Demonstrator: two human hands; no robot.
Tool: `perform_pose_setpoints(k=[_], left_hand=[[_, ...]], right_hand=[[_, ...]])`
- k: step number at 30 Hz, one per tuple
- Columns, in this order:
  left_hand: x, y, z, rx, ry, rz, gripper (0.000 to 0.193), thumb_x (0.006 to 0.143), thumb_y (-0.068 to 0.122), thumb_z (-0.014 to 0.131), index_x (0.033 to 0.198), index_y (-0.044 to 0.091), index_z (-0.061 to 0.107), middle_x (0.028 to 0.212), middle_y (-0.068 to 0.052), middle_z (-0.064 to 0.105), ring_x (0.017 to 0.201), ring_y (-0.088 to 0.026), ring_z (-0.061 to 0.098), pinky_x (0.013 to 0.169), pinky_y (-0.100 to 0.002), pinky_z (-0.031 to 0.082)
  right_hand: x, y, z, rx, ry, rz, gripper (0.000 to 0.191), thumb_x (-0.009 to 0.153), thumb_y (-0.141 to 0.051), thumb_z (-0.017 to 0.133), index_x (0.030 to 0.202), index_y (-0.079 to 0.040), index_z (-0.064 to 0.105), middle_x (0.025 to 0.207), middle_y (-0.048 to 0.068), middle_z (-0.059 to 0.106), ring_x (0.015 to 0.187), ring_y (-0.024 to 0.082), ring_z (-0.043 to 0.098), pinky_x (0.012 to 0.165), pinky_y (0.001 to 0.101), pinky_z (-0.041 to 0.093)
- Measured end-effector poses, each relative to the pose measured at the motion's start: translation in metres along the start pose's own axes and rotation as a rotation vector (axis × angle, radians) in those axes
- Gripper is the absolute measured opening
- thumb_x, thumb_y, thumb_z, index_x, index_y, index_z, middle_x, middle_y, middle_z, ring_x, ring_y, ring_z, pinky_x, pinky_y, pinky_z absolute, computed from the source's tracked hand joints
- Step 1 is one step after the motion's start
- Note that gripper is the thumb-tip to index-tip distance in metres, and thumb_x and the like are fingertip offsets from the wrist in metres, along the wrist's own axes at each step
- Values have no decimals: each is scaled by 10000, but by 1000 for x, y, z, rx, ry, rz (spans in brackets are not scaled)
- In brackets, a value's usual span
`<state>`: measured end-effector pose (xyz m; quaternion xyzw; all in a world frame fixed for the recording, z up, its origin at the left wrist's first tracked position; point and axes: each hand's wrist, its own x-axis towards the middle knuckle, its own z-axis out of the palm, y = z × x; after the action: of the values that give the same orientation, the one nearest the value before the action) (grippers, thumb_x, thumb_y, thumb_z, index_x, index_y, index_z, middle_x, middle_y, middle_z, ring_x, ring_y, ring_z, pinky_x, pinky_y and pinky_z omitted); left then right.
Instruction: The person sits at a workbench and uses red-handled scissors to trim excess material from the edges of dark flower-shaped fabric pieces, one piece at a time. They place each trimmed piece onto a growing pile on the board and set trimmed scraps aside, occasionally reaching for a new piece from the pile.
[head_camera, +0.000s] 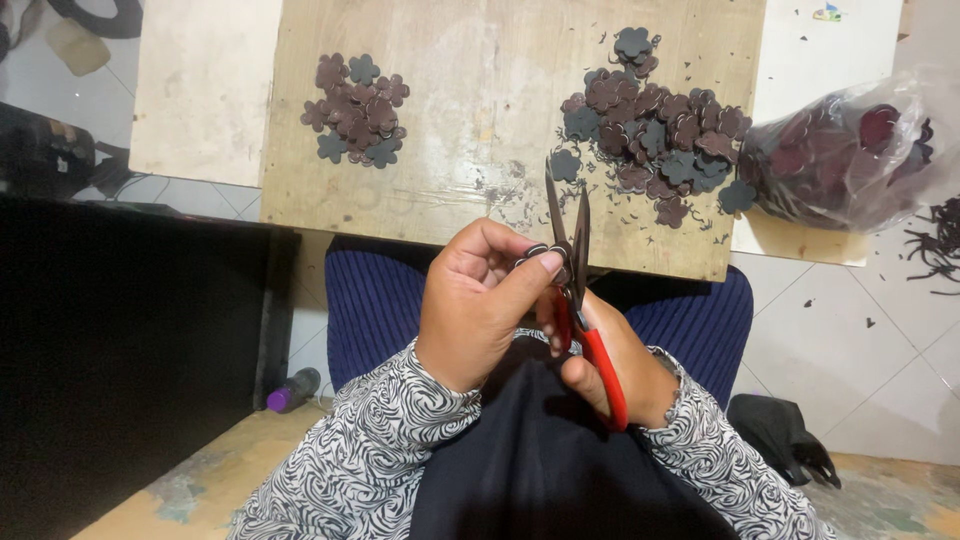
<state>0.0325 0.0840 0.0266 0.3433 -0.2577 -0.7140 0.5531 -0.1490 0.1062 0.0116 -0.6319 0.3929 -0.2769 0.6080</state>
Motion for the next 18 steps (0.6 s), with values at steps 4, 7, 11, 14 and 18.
perform_pose_setpoints(k=[4,7,11,14,18], left_hand=[[0,1,1,-26,-16,-18,122,971,-28,679,1013,0,568,884,-107,705,682,-118,657,607,-262,562],[1,3,0,-9,-11,-28,116,973,-22,676,1013,0,570,874,-104,706,670,-116,654,596,-256,560],[0,4,0,-20,-24,-46,110,980,-12,671,1011,4,566,834,-100,696,642,-120,656,569,-254,559],[0,3,0,-17,-26,-40,105,981,-8,670,1018,3,573,845,-93,699,658,-115,657,583,-249,560],[2,2,-3,13,-2,-3,116,975,-32,679,1042,-11,587,950,-88,711,844,-104,680,763,-246,583]], right_hand=[[0,1,3,42,9,29,941,799,-923,508,1128,-42,522,904,5,499,774,90,482,671,239,461],[1,2,4,86,17,50,932,787,-923,526,1098,-45,513,903,-3,481,768,82,466,668,231,458],[1,5,8,194,30,83,949,743,-919,576,1101,-43,503,906,-10,461,759,76,437,649,221,435],[0,8,8,247,26,123,926,732,-914,599,1047,-49,502,876,-9,458,747,75,432,648,222,429],[-2,12,8,291,15,136,889,724,-896,626,996,-61,495,841,-11,455,712,76,432,618,226,412]])
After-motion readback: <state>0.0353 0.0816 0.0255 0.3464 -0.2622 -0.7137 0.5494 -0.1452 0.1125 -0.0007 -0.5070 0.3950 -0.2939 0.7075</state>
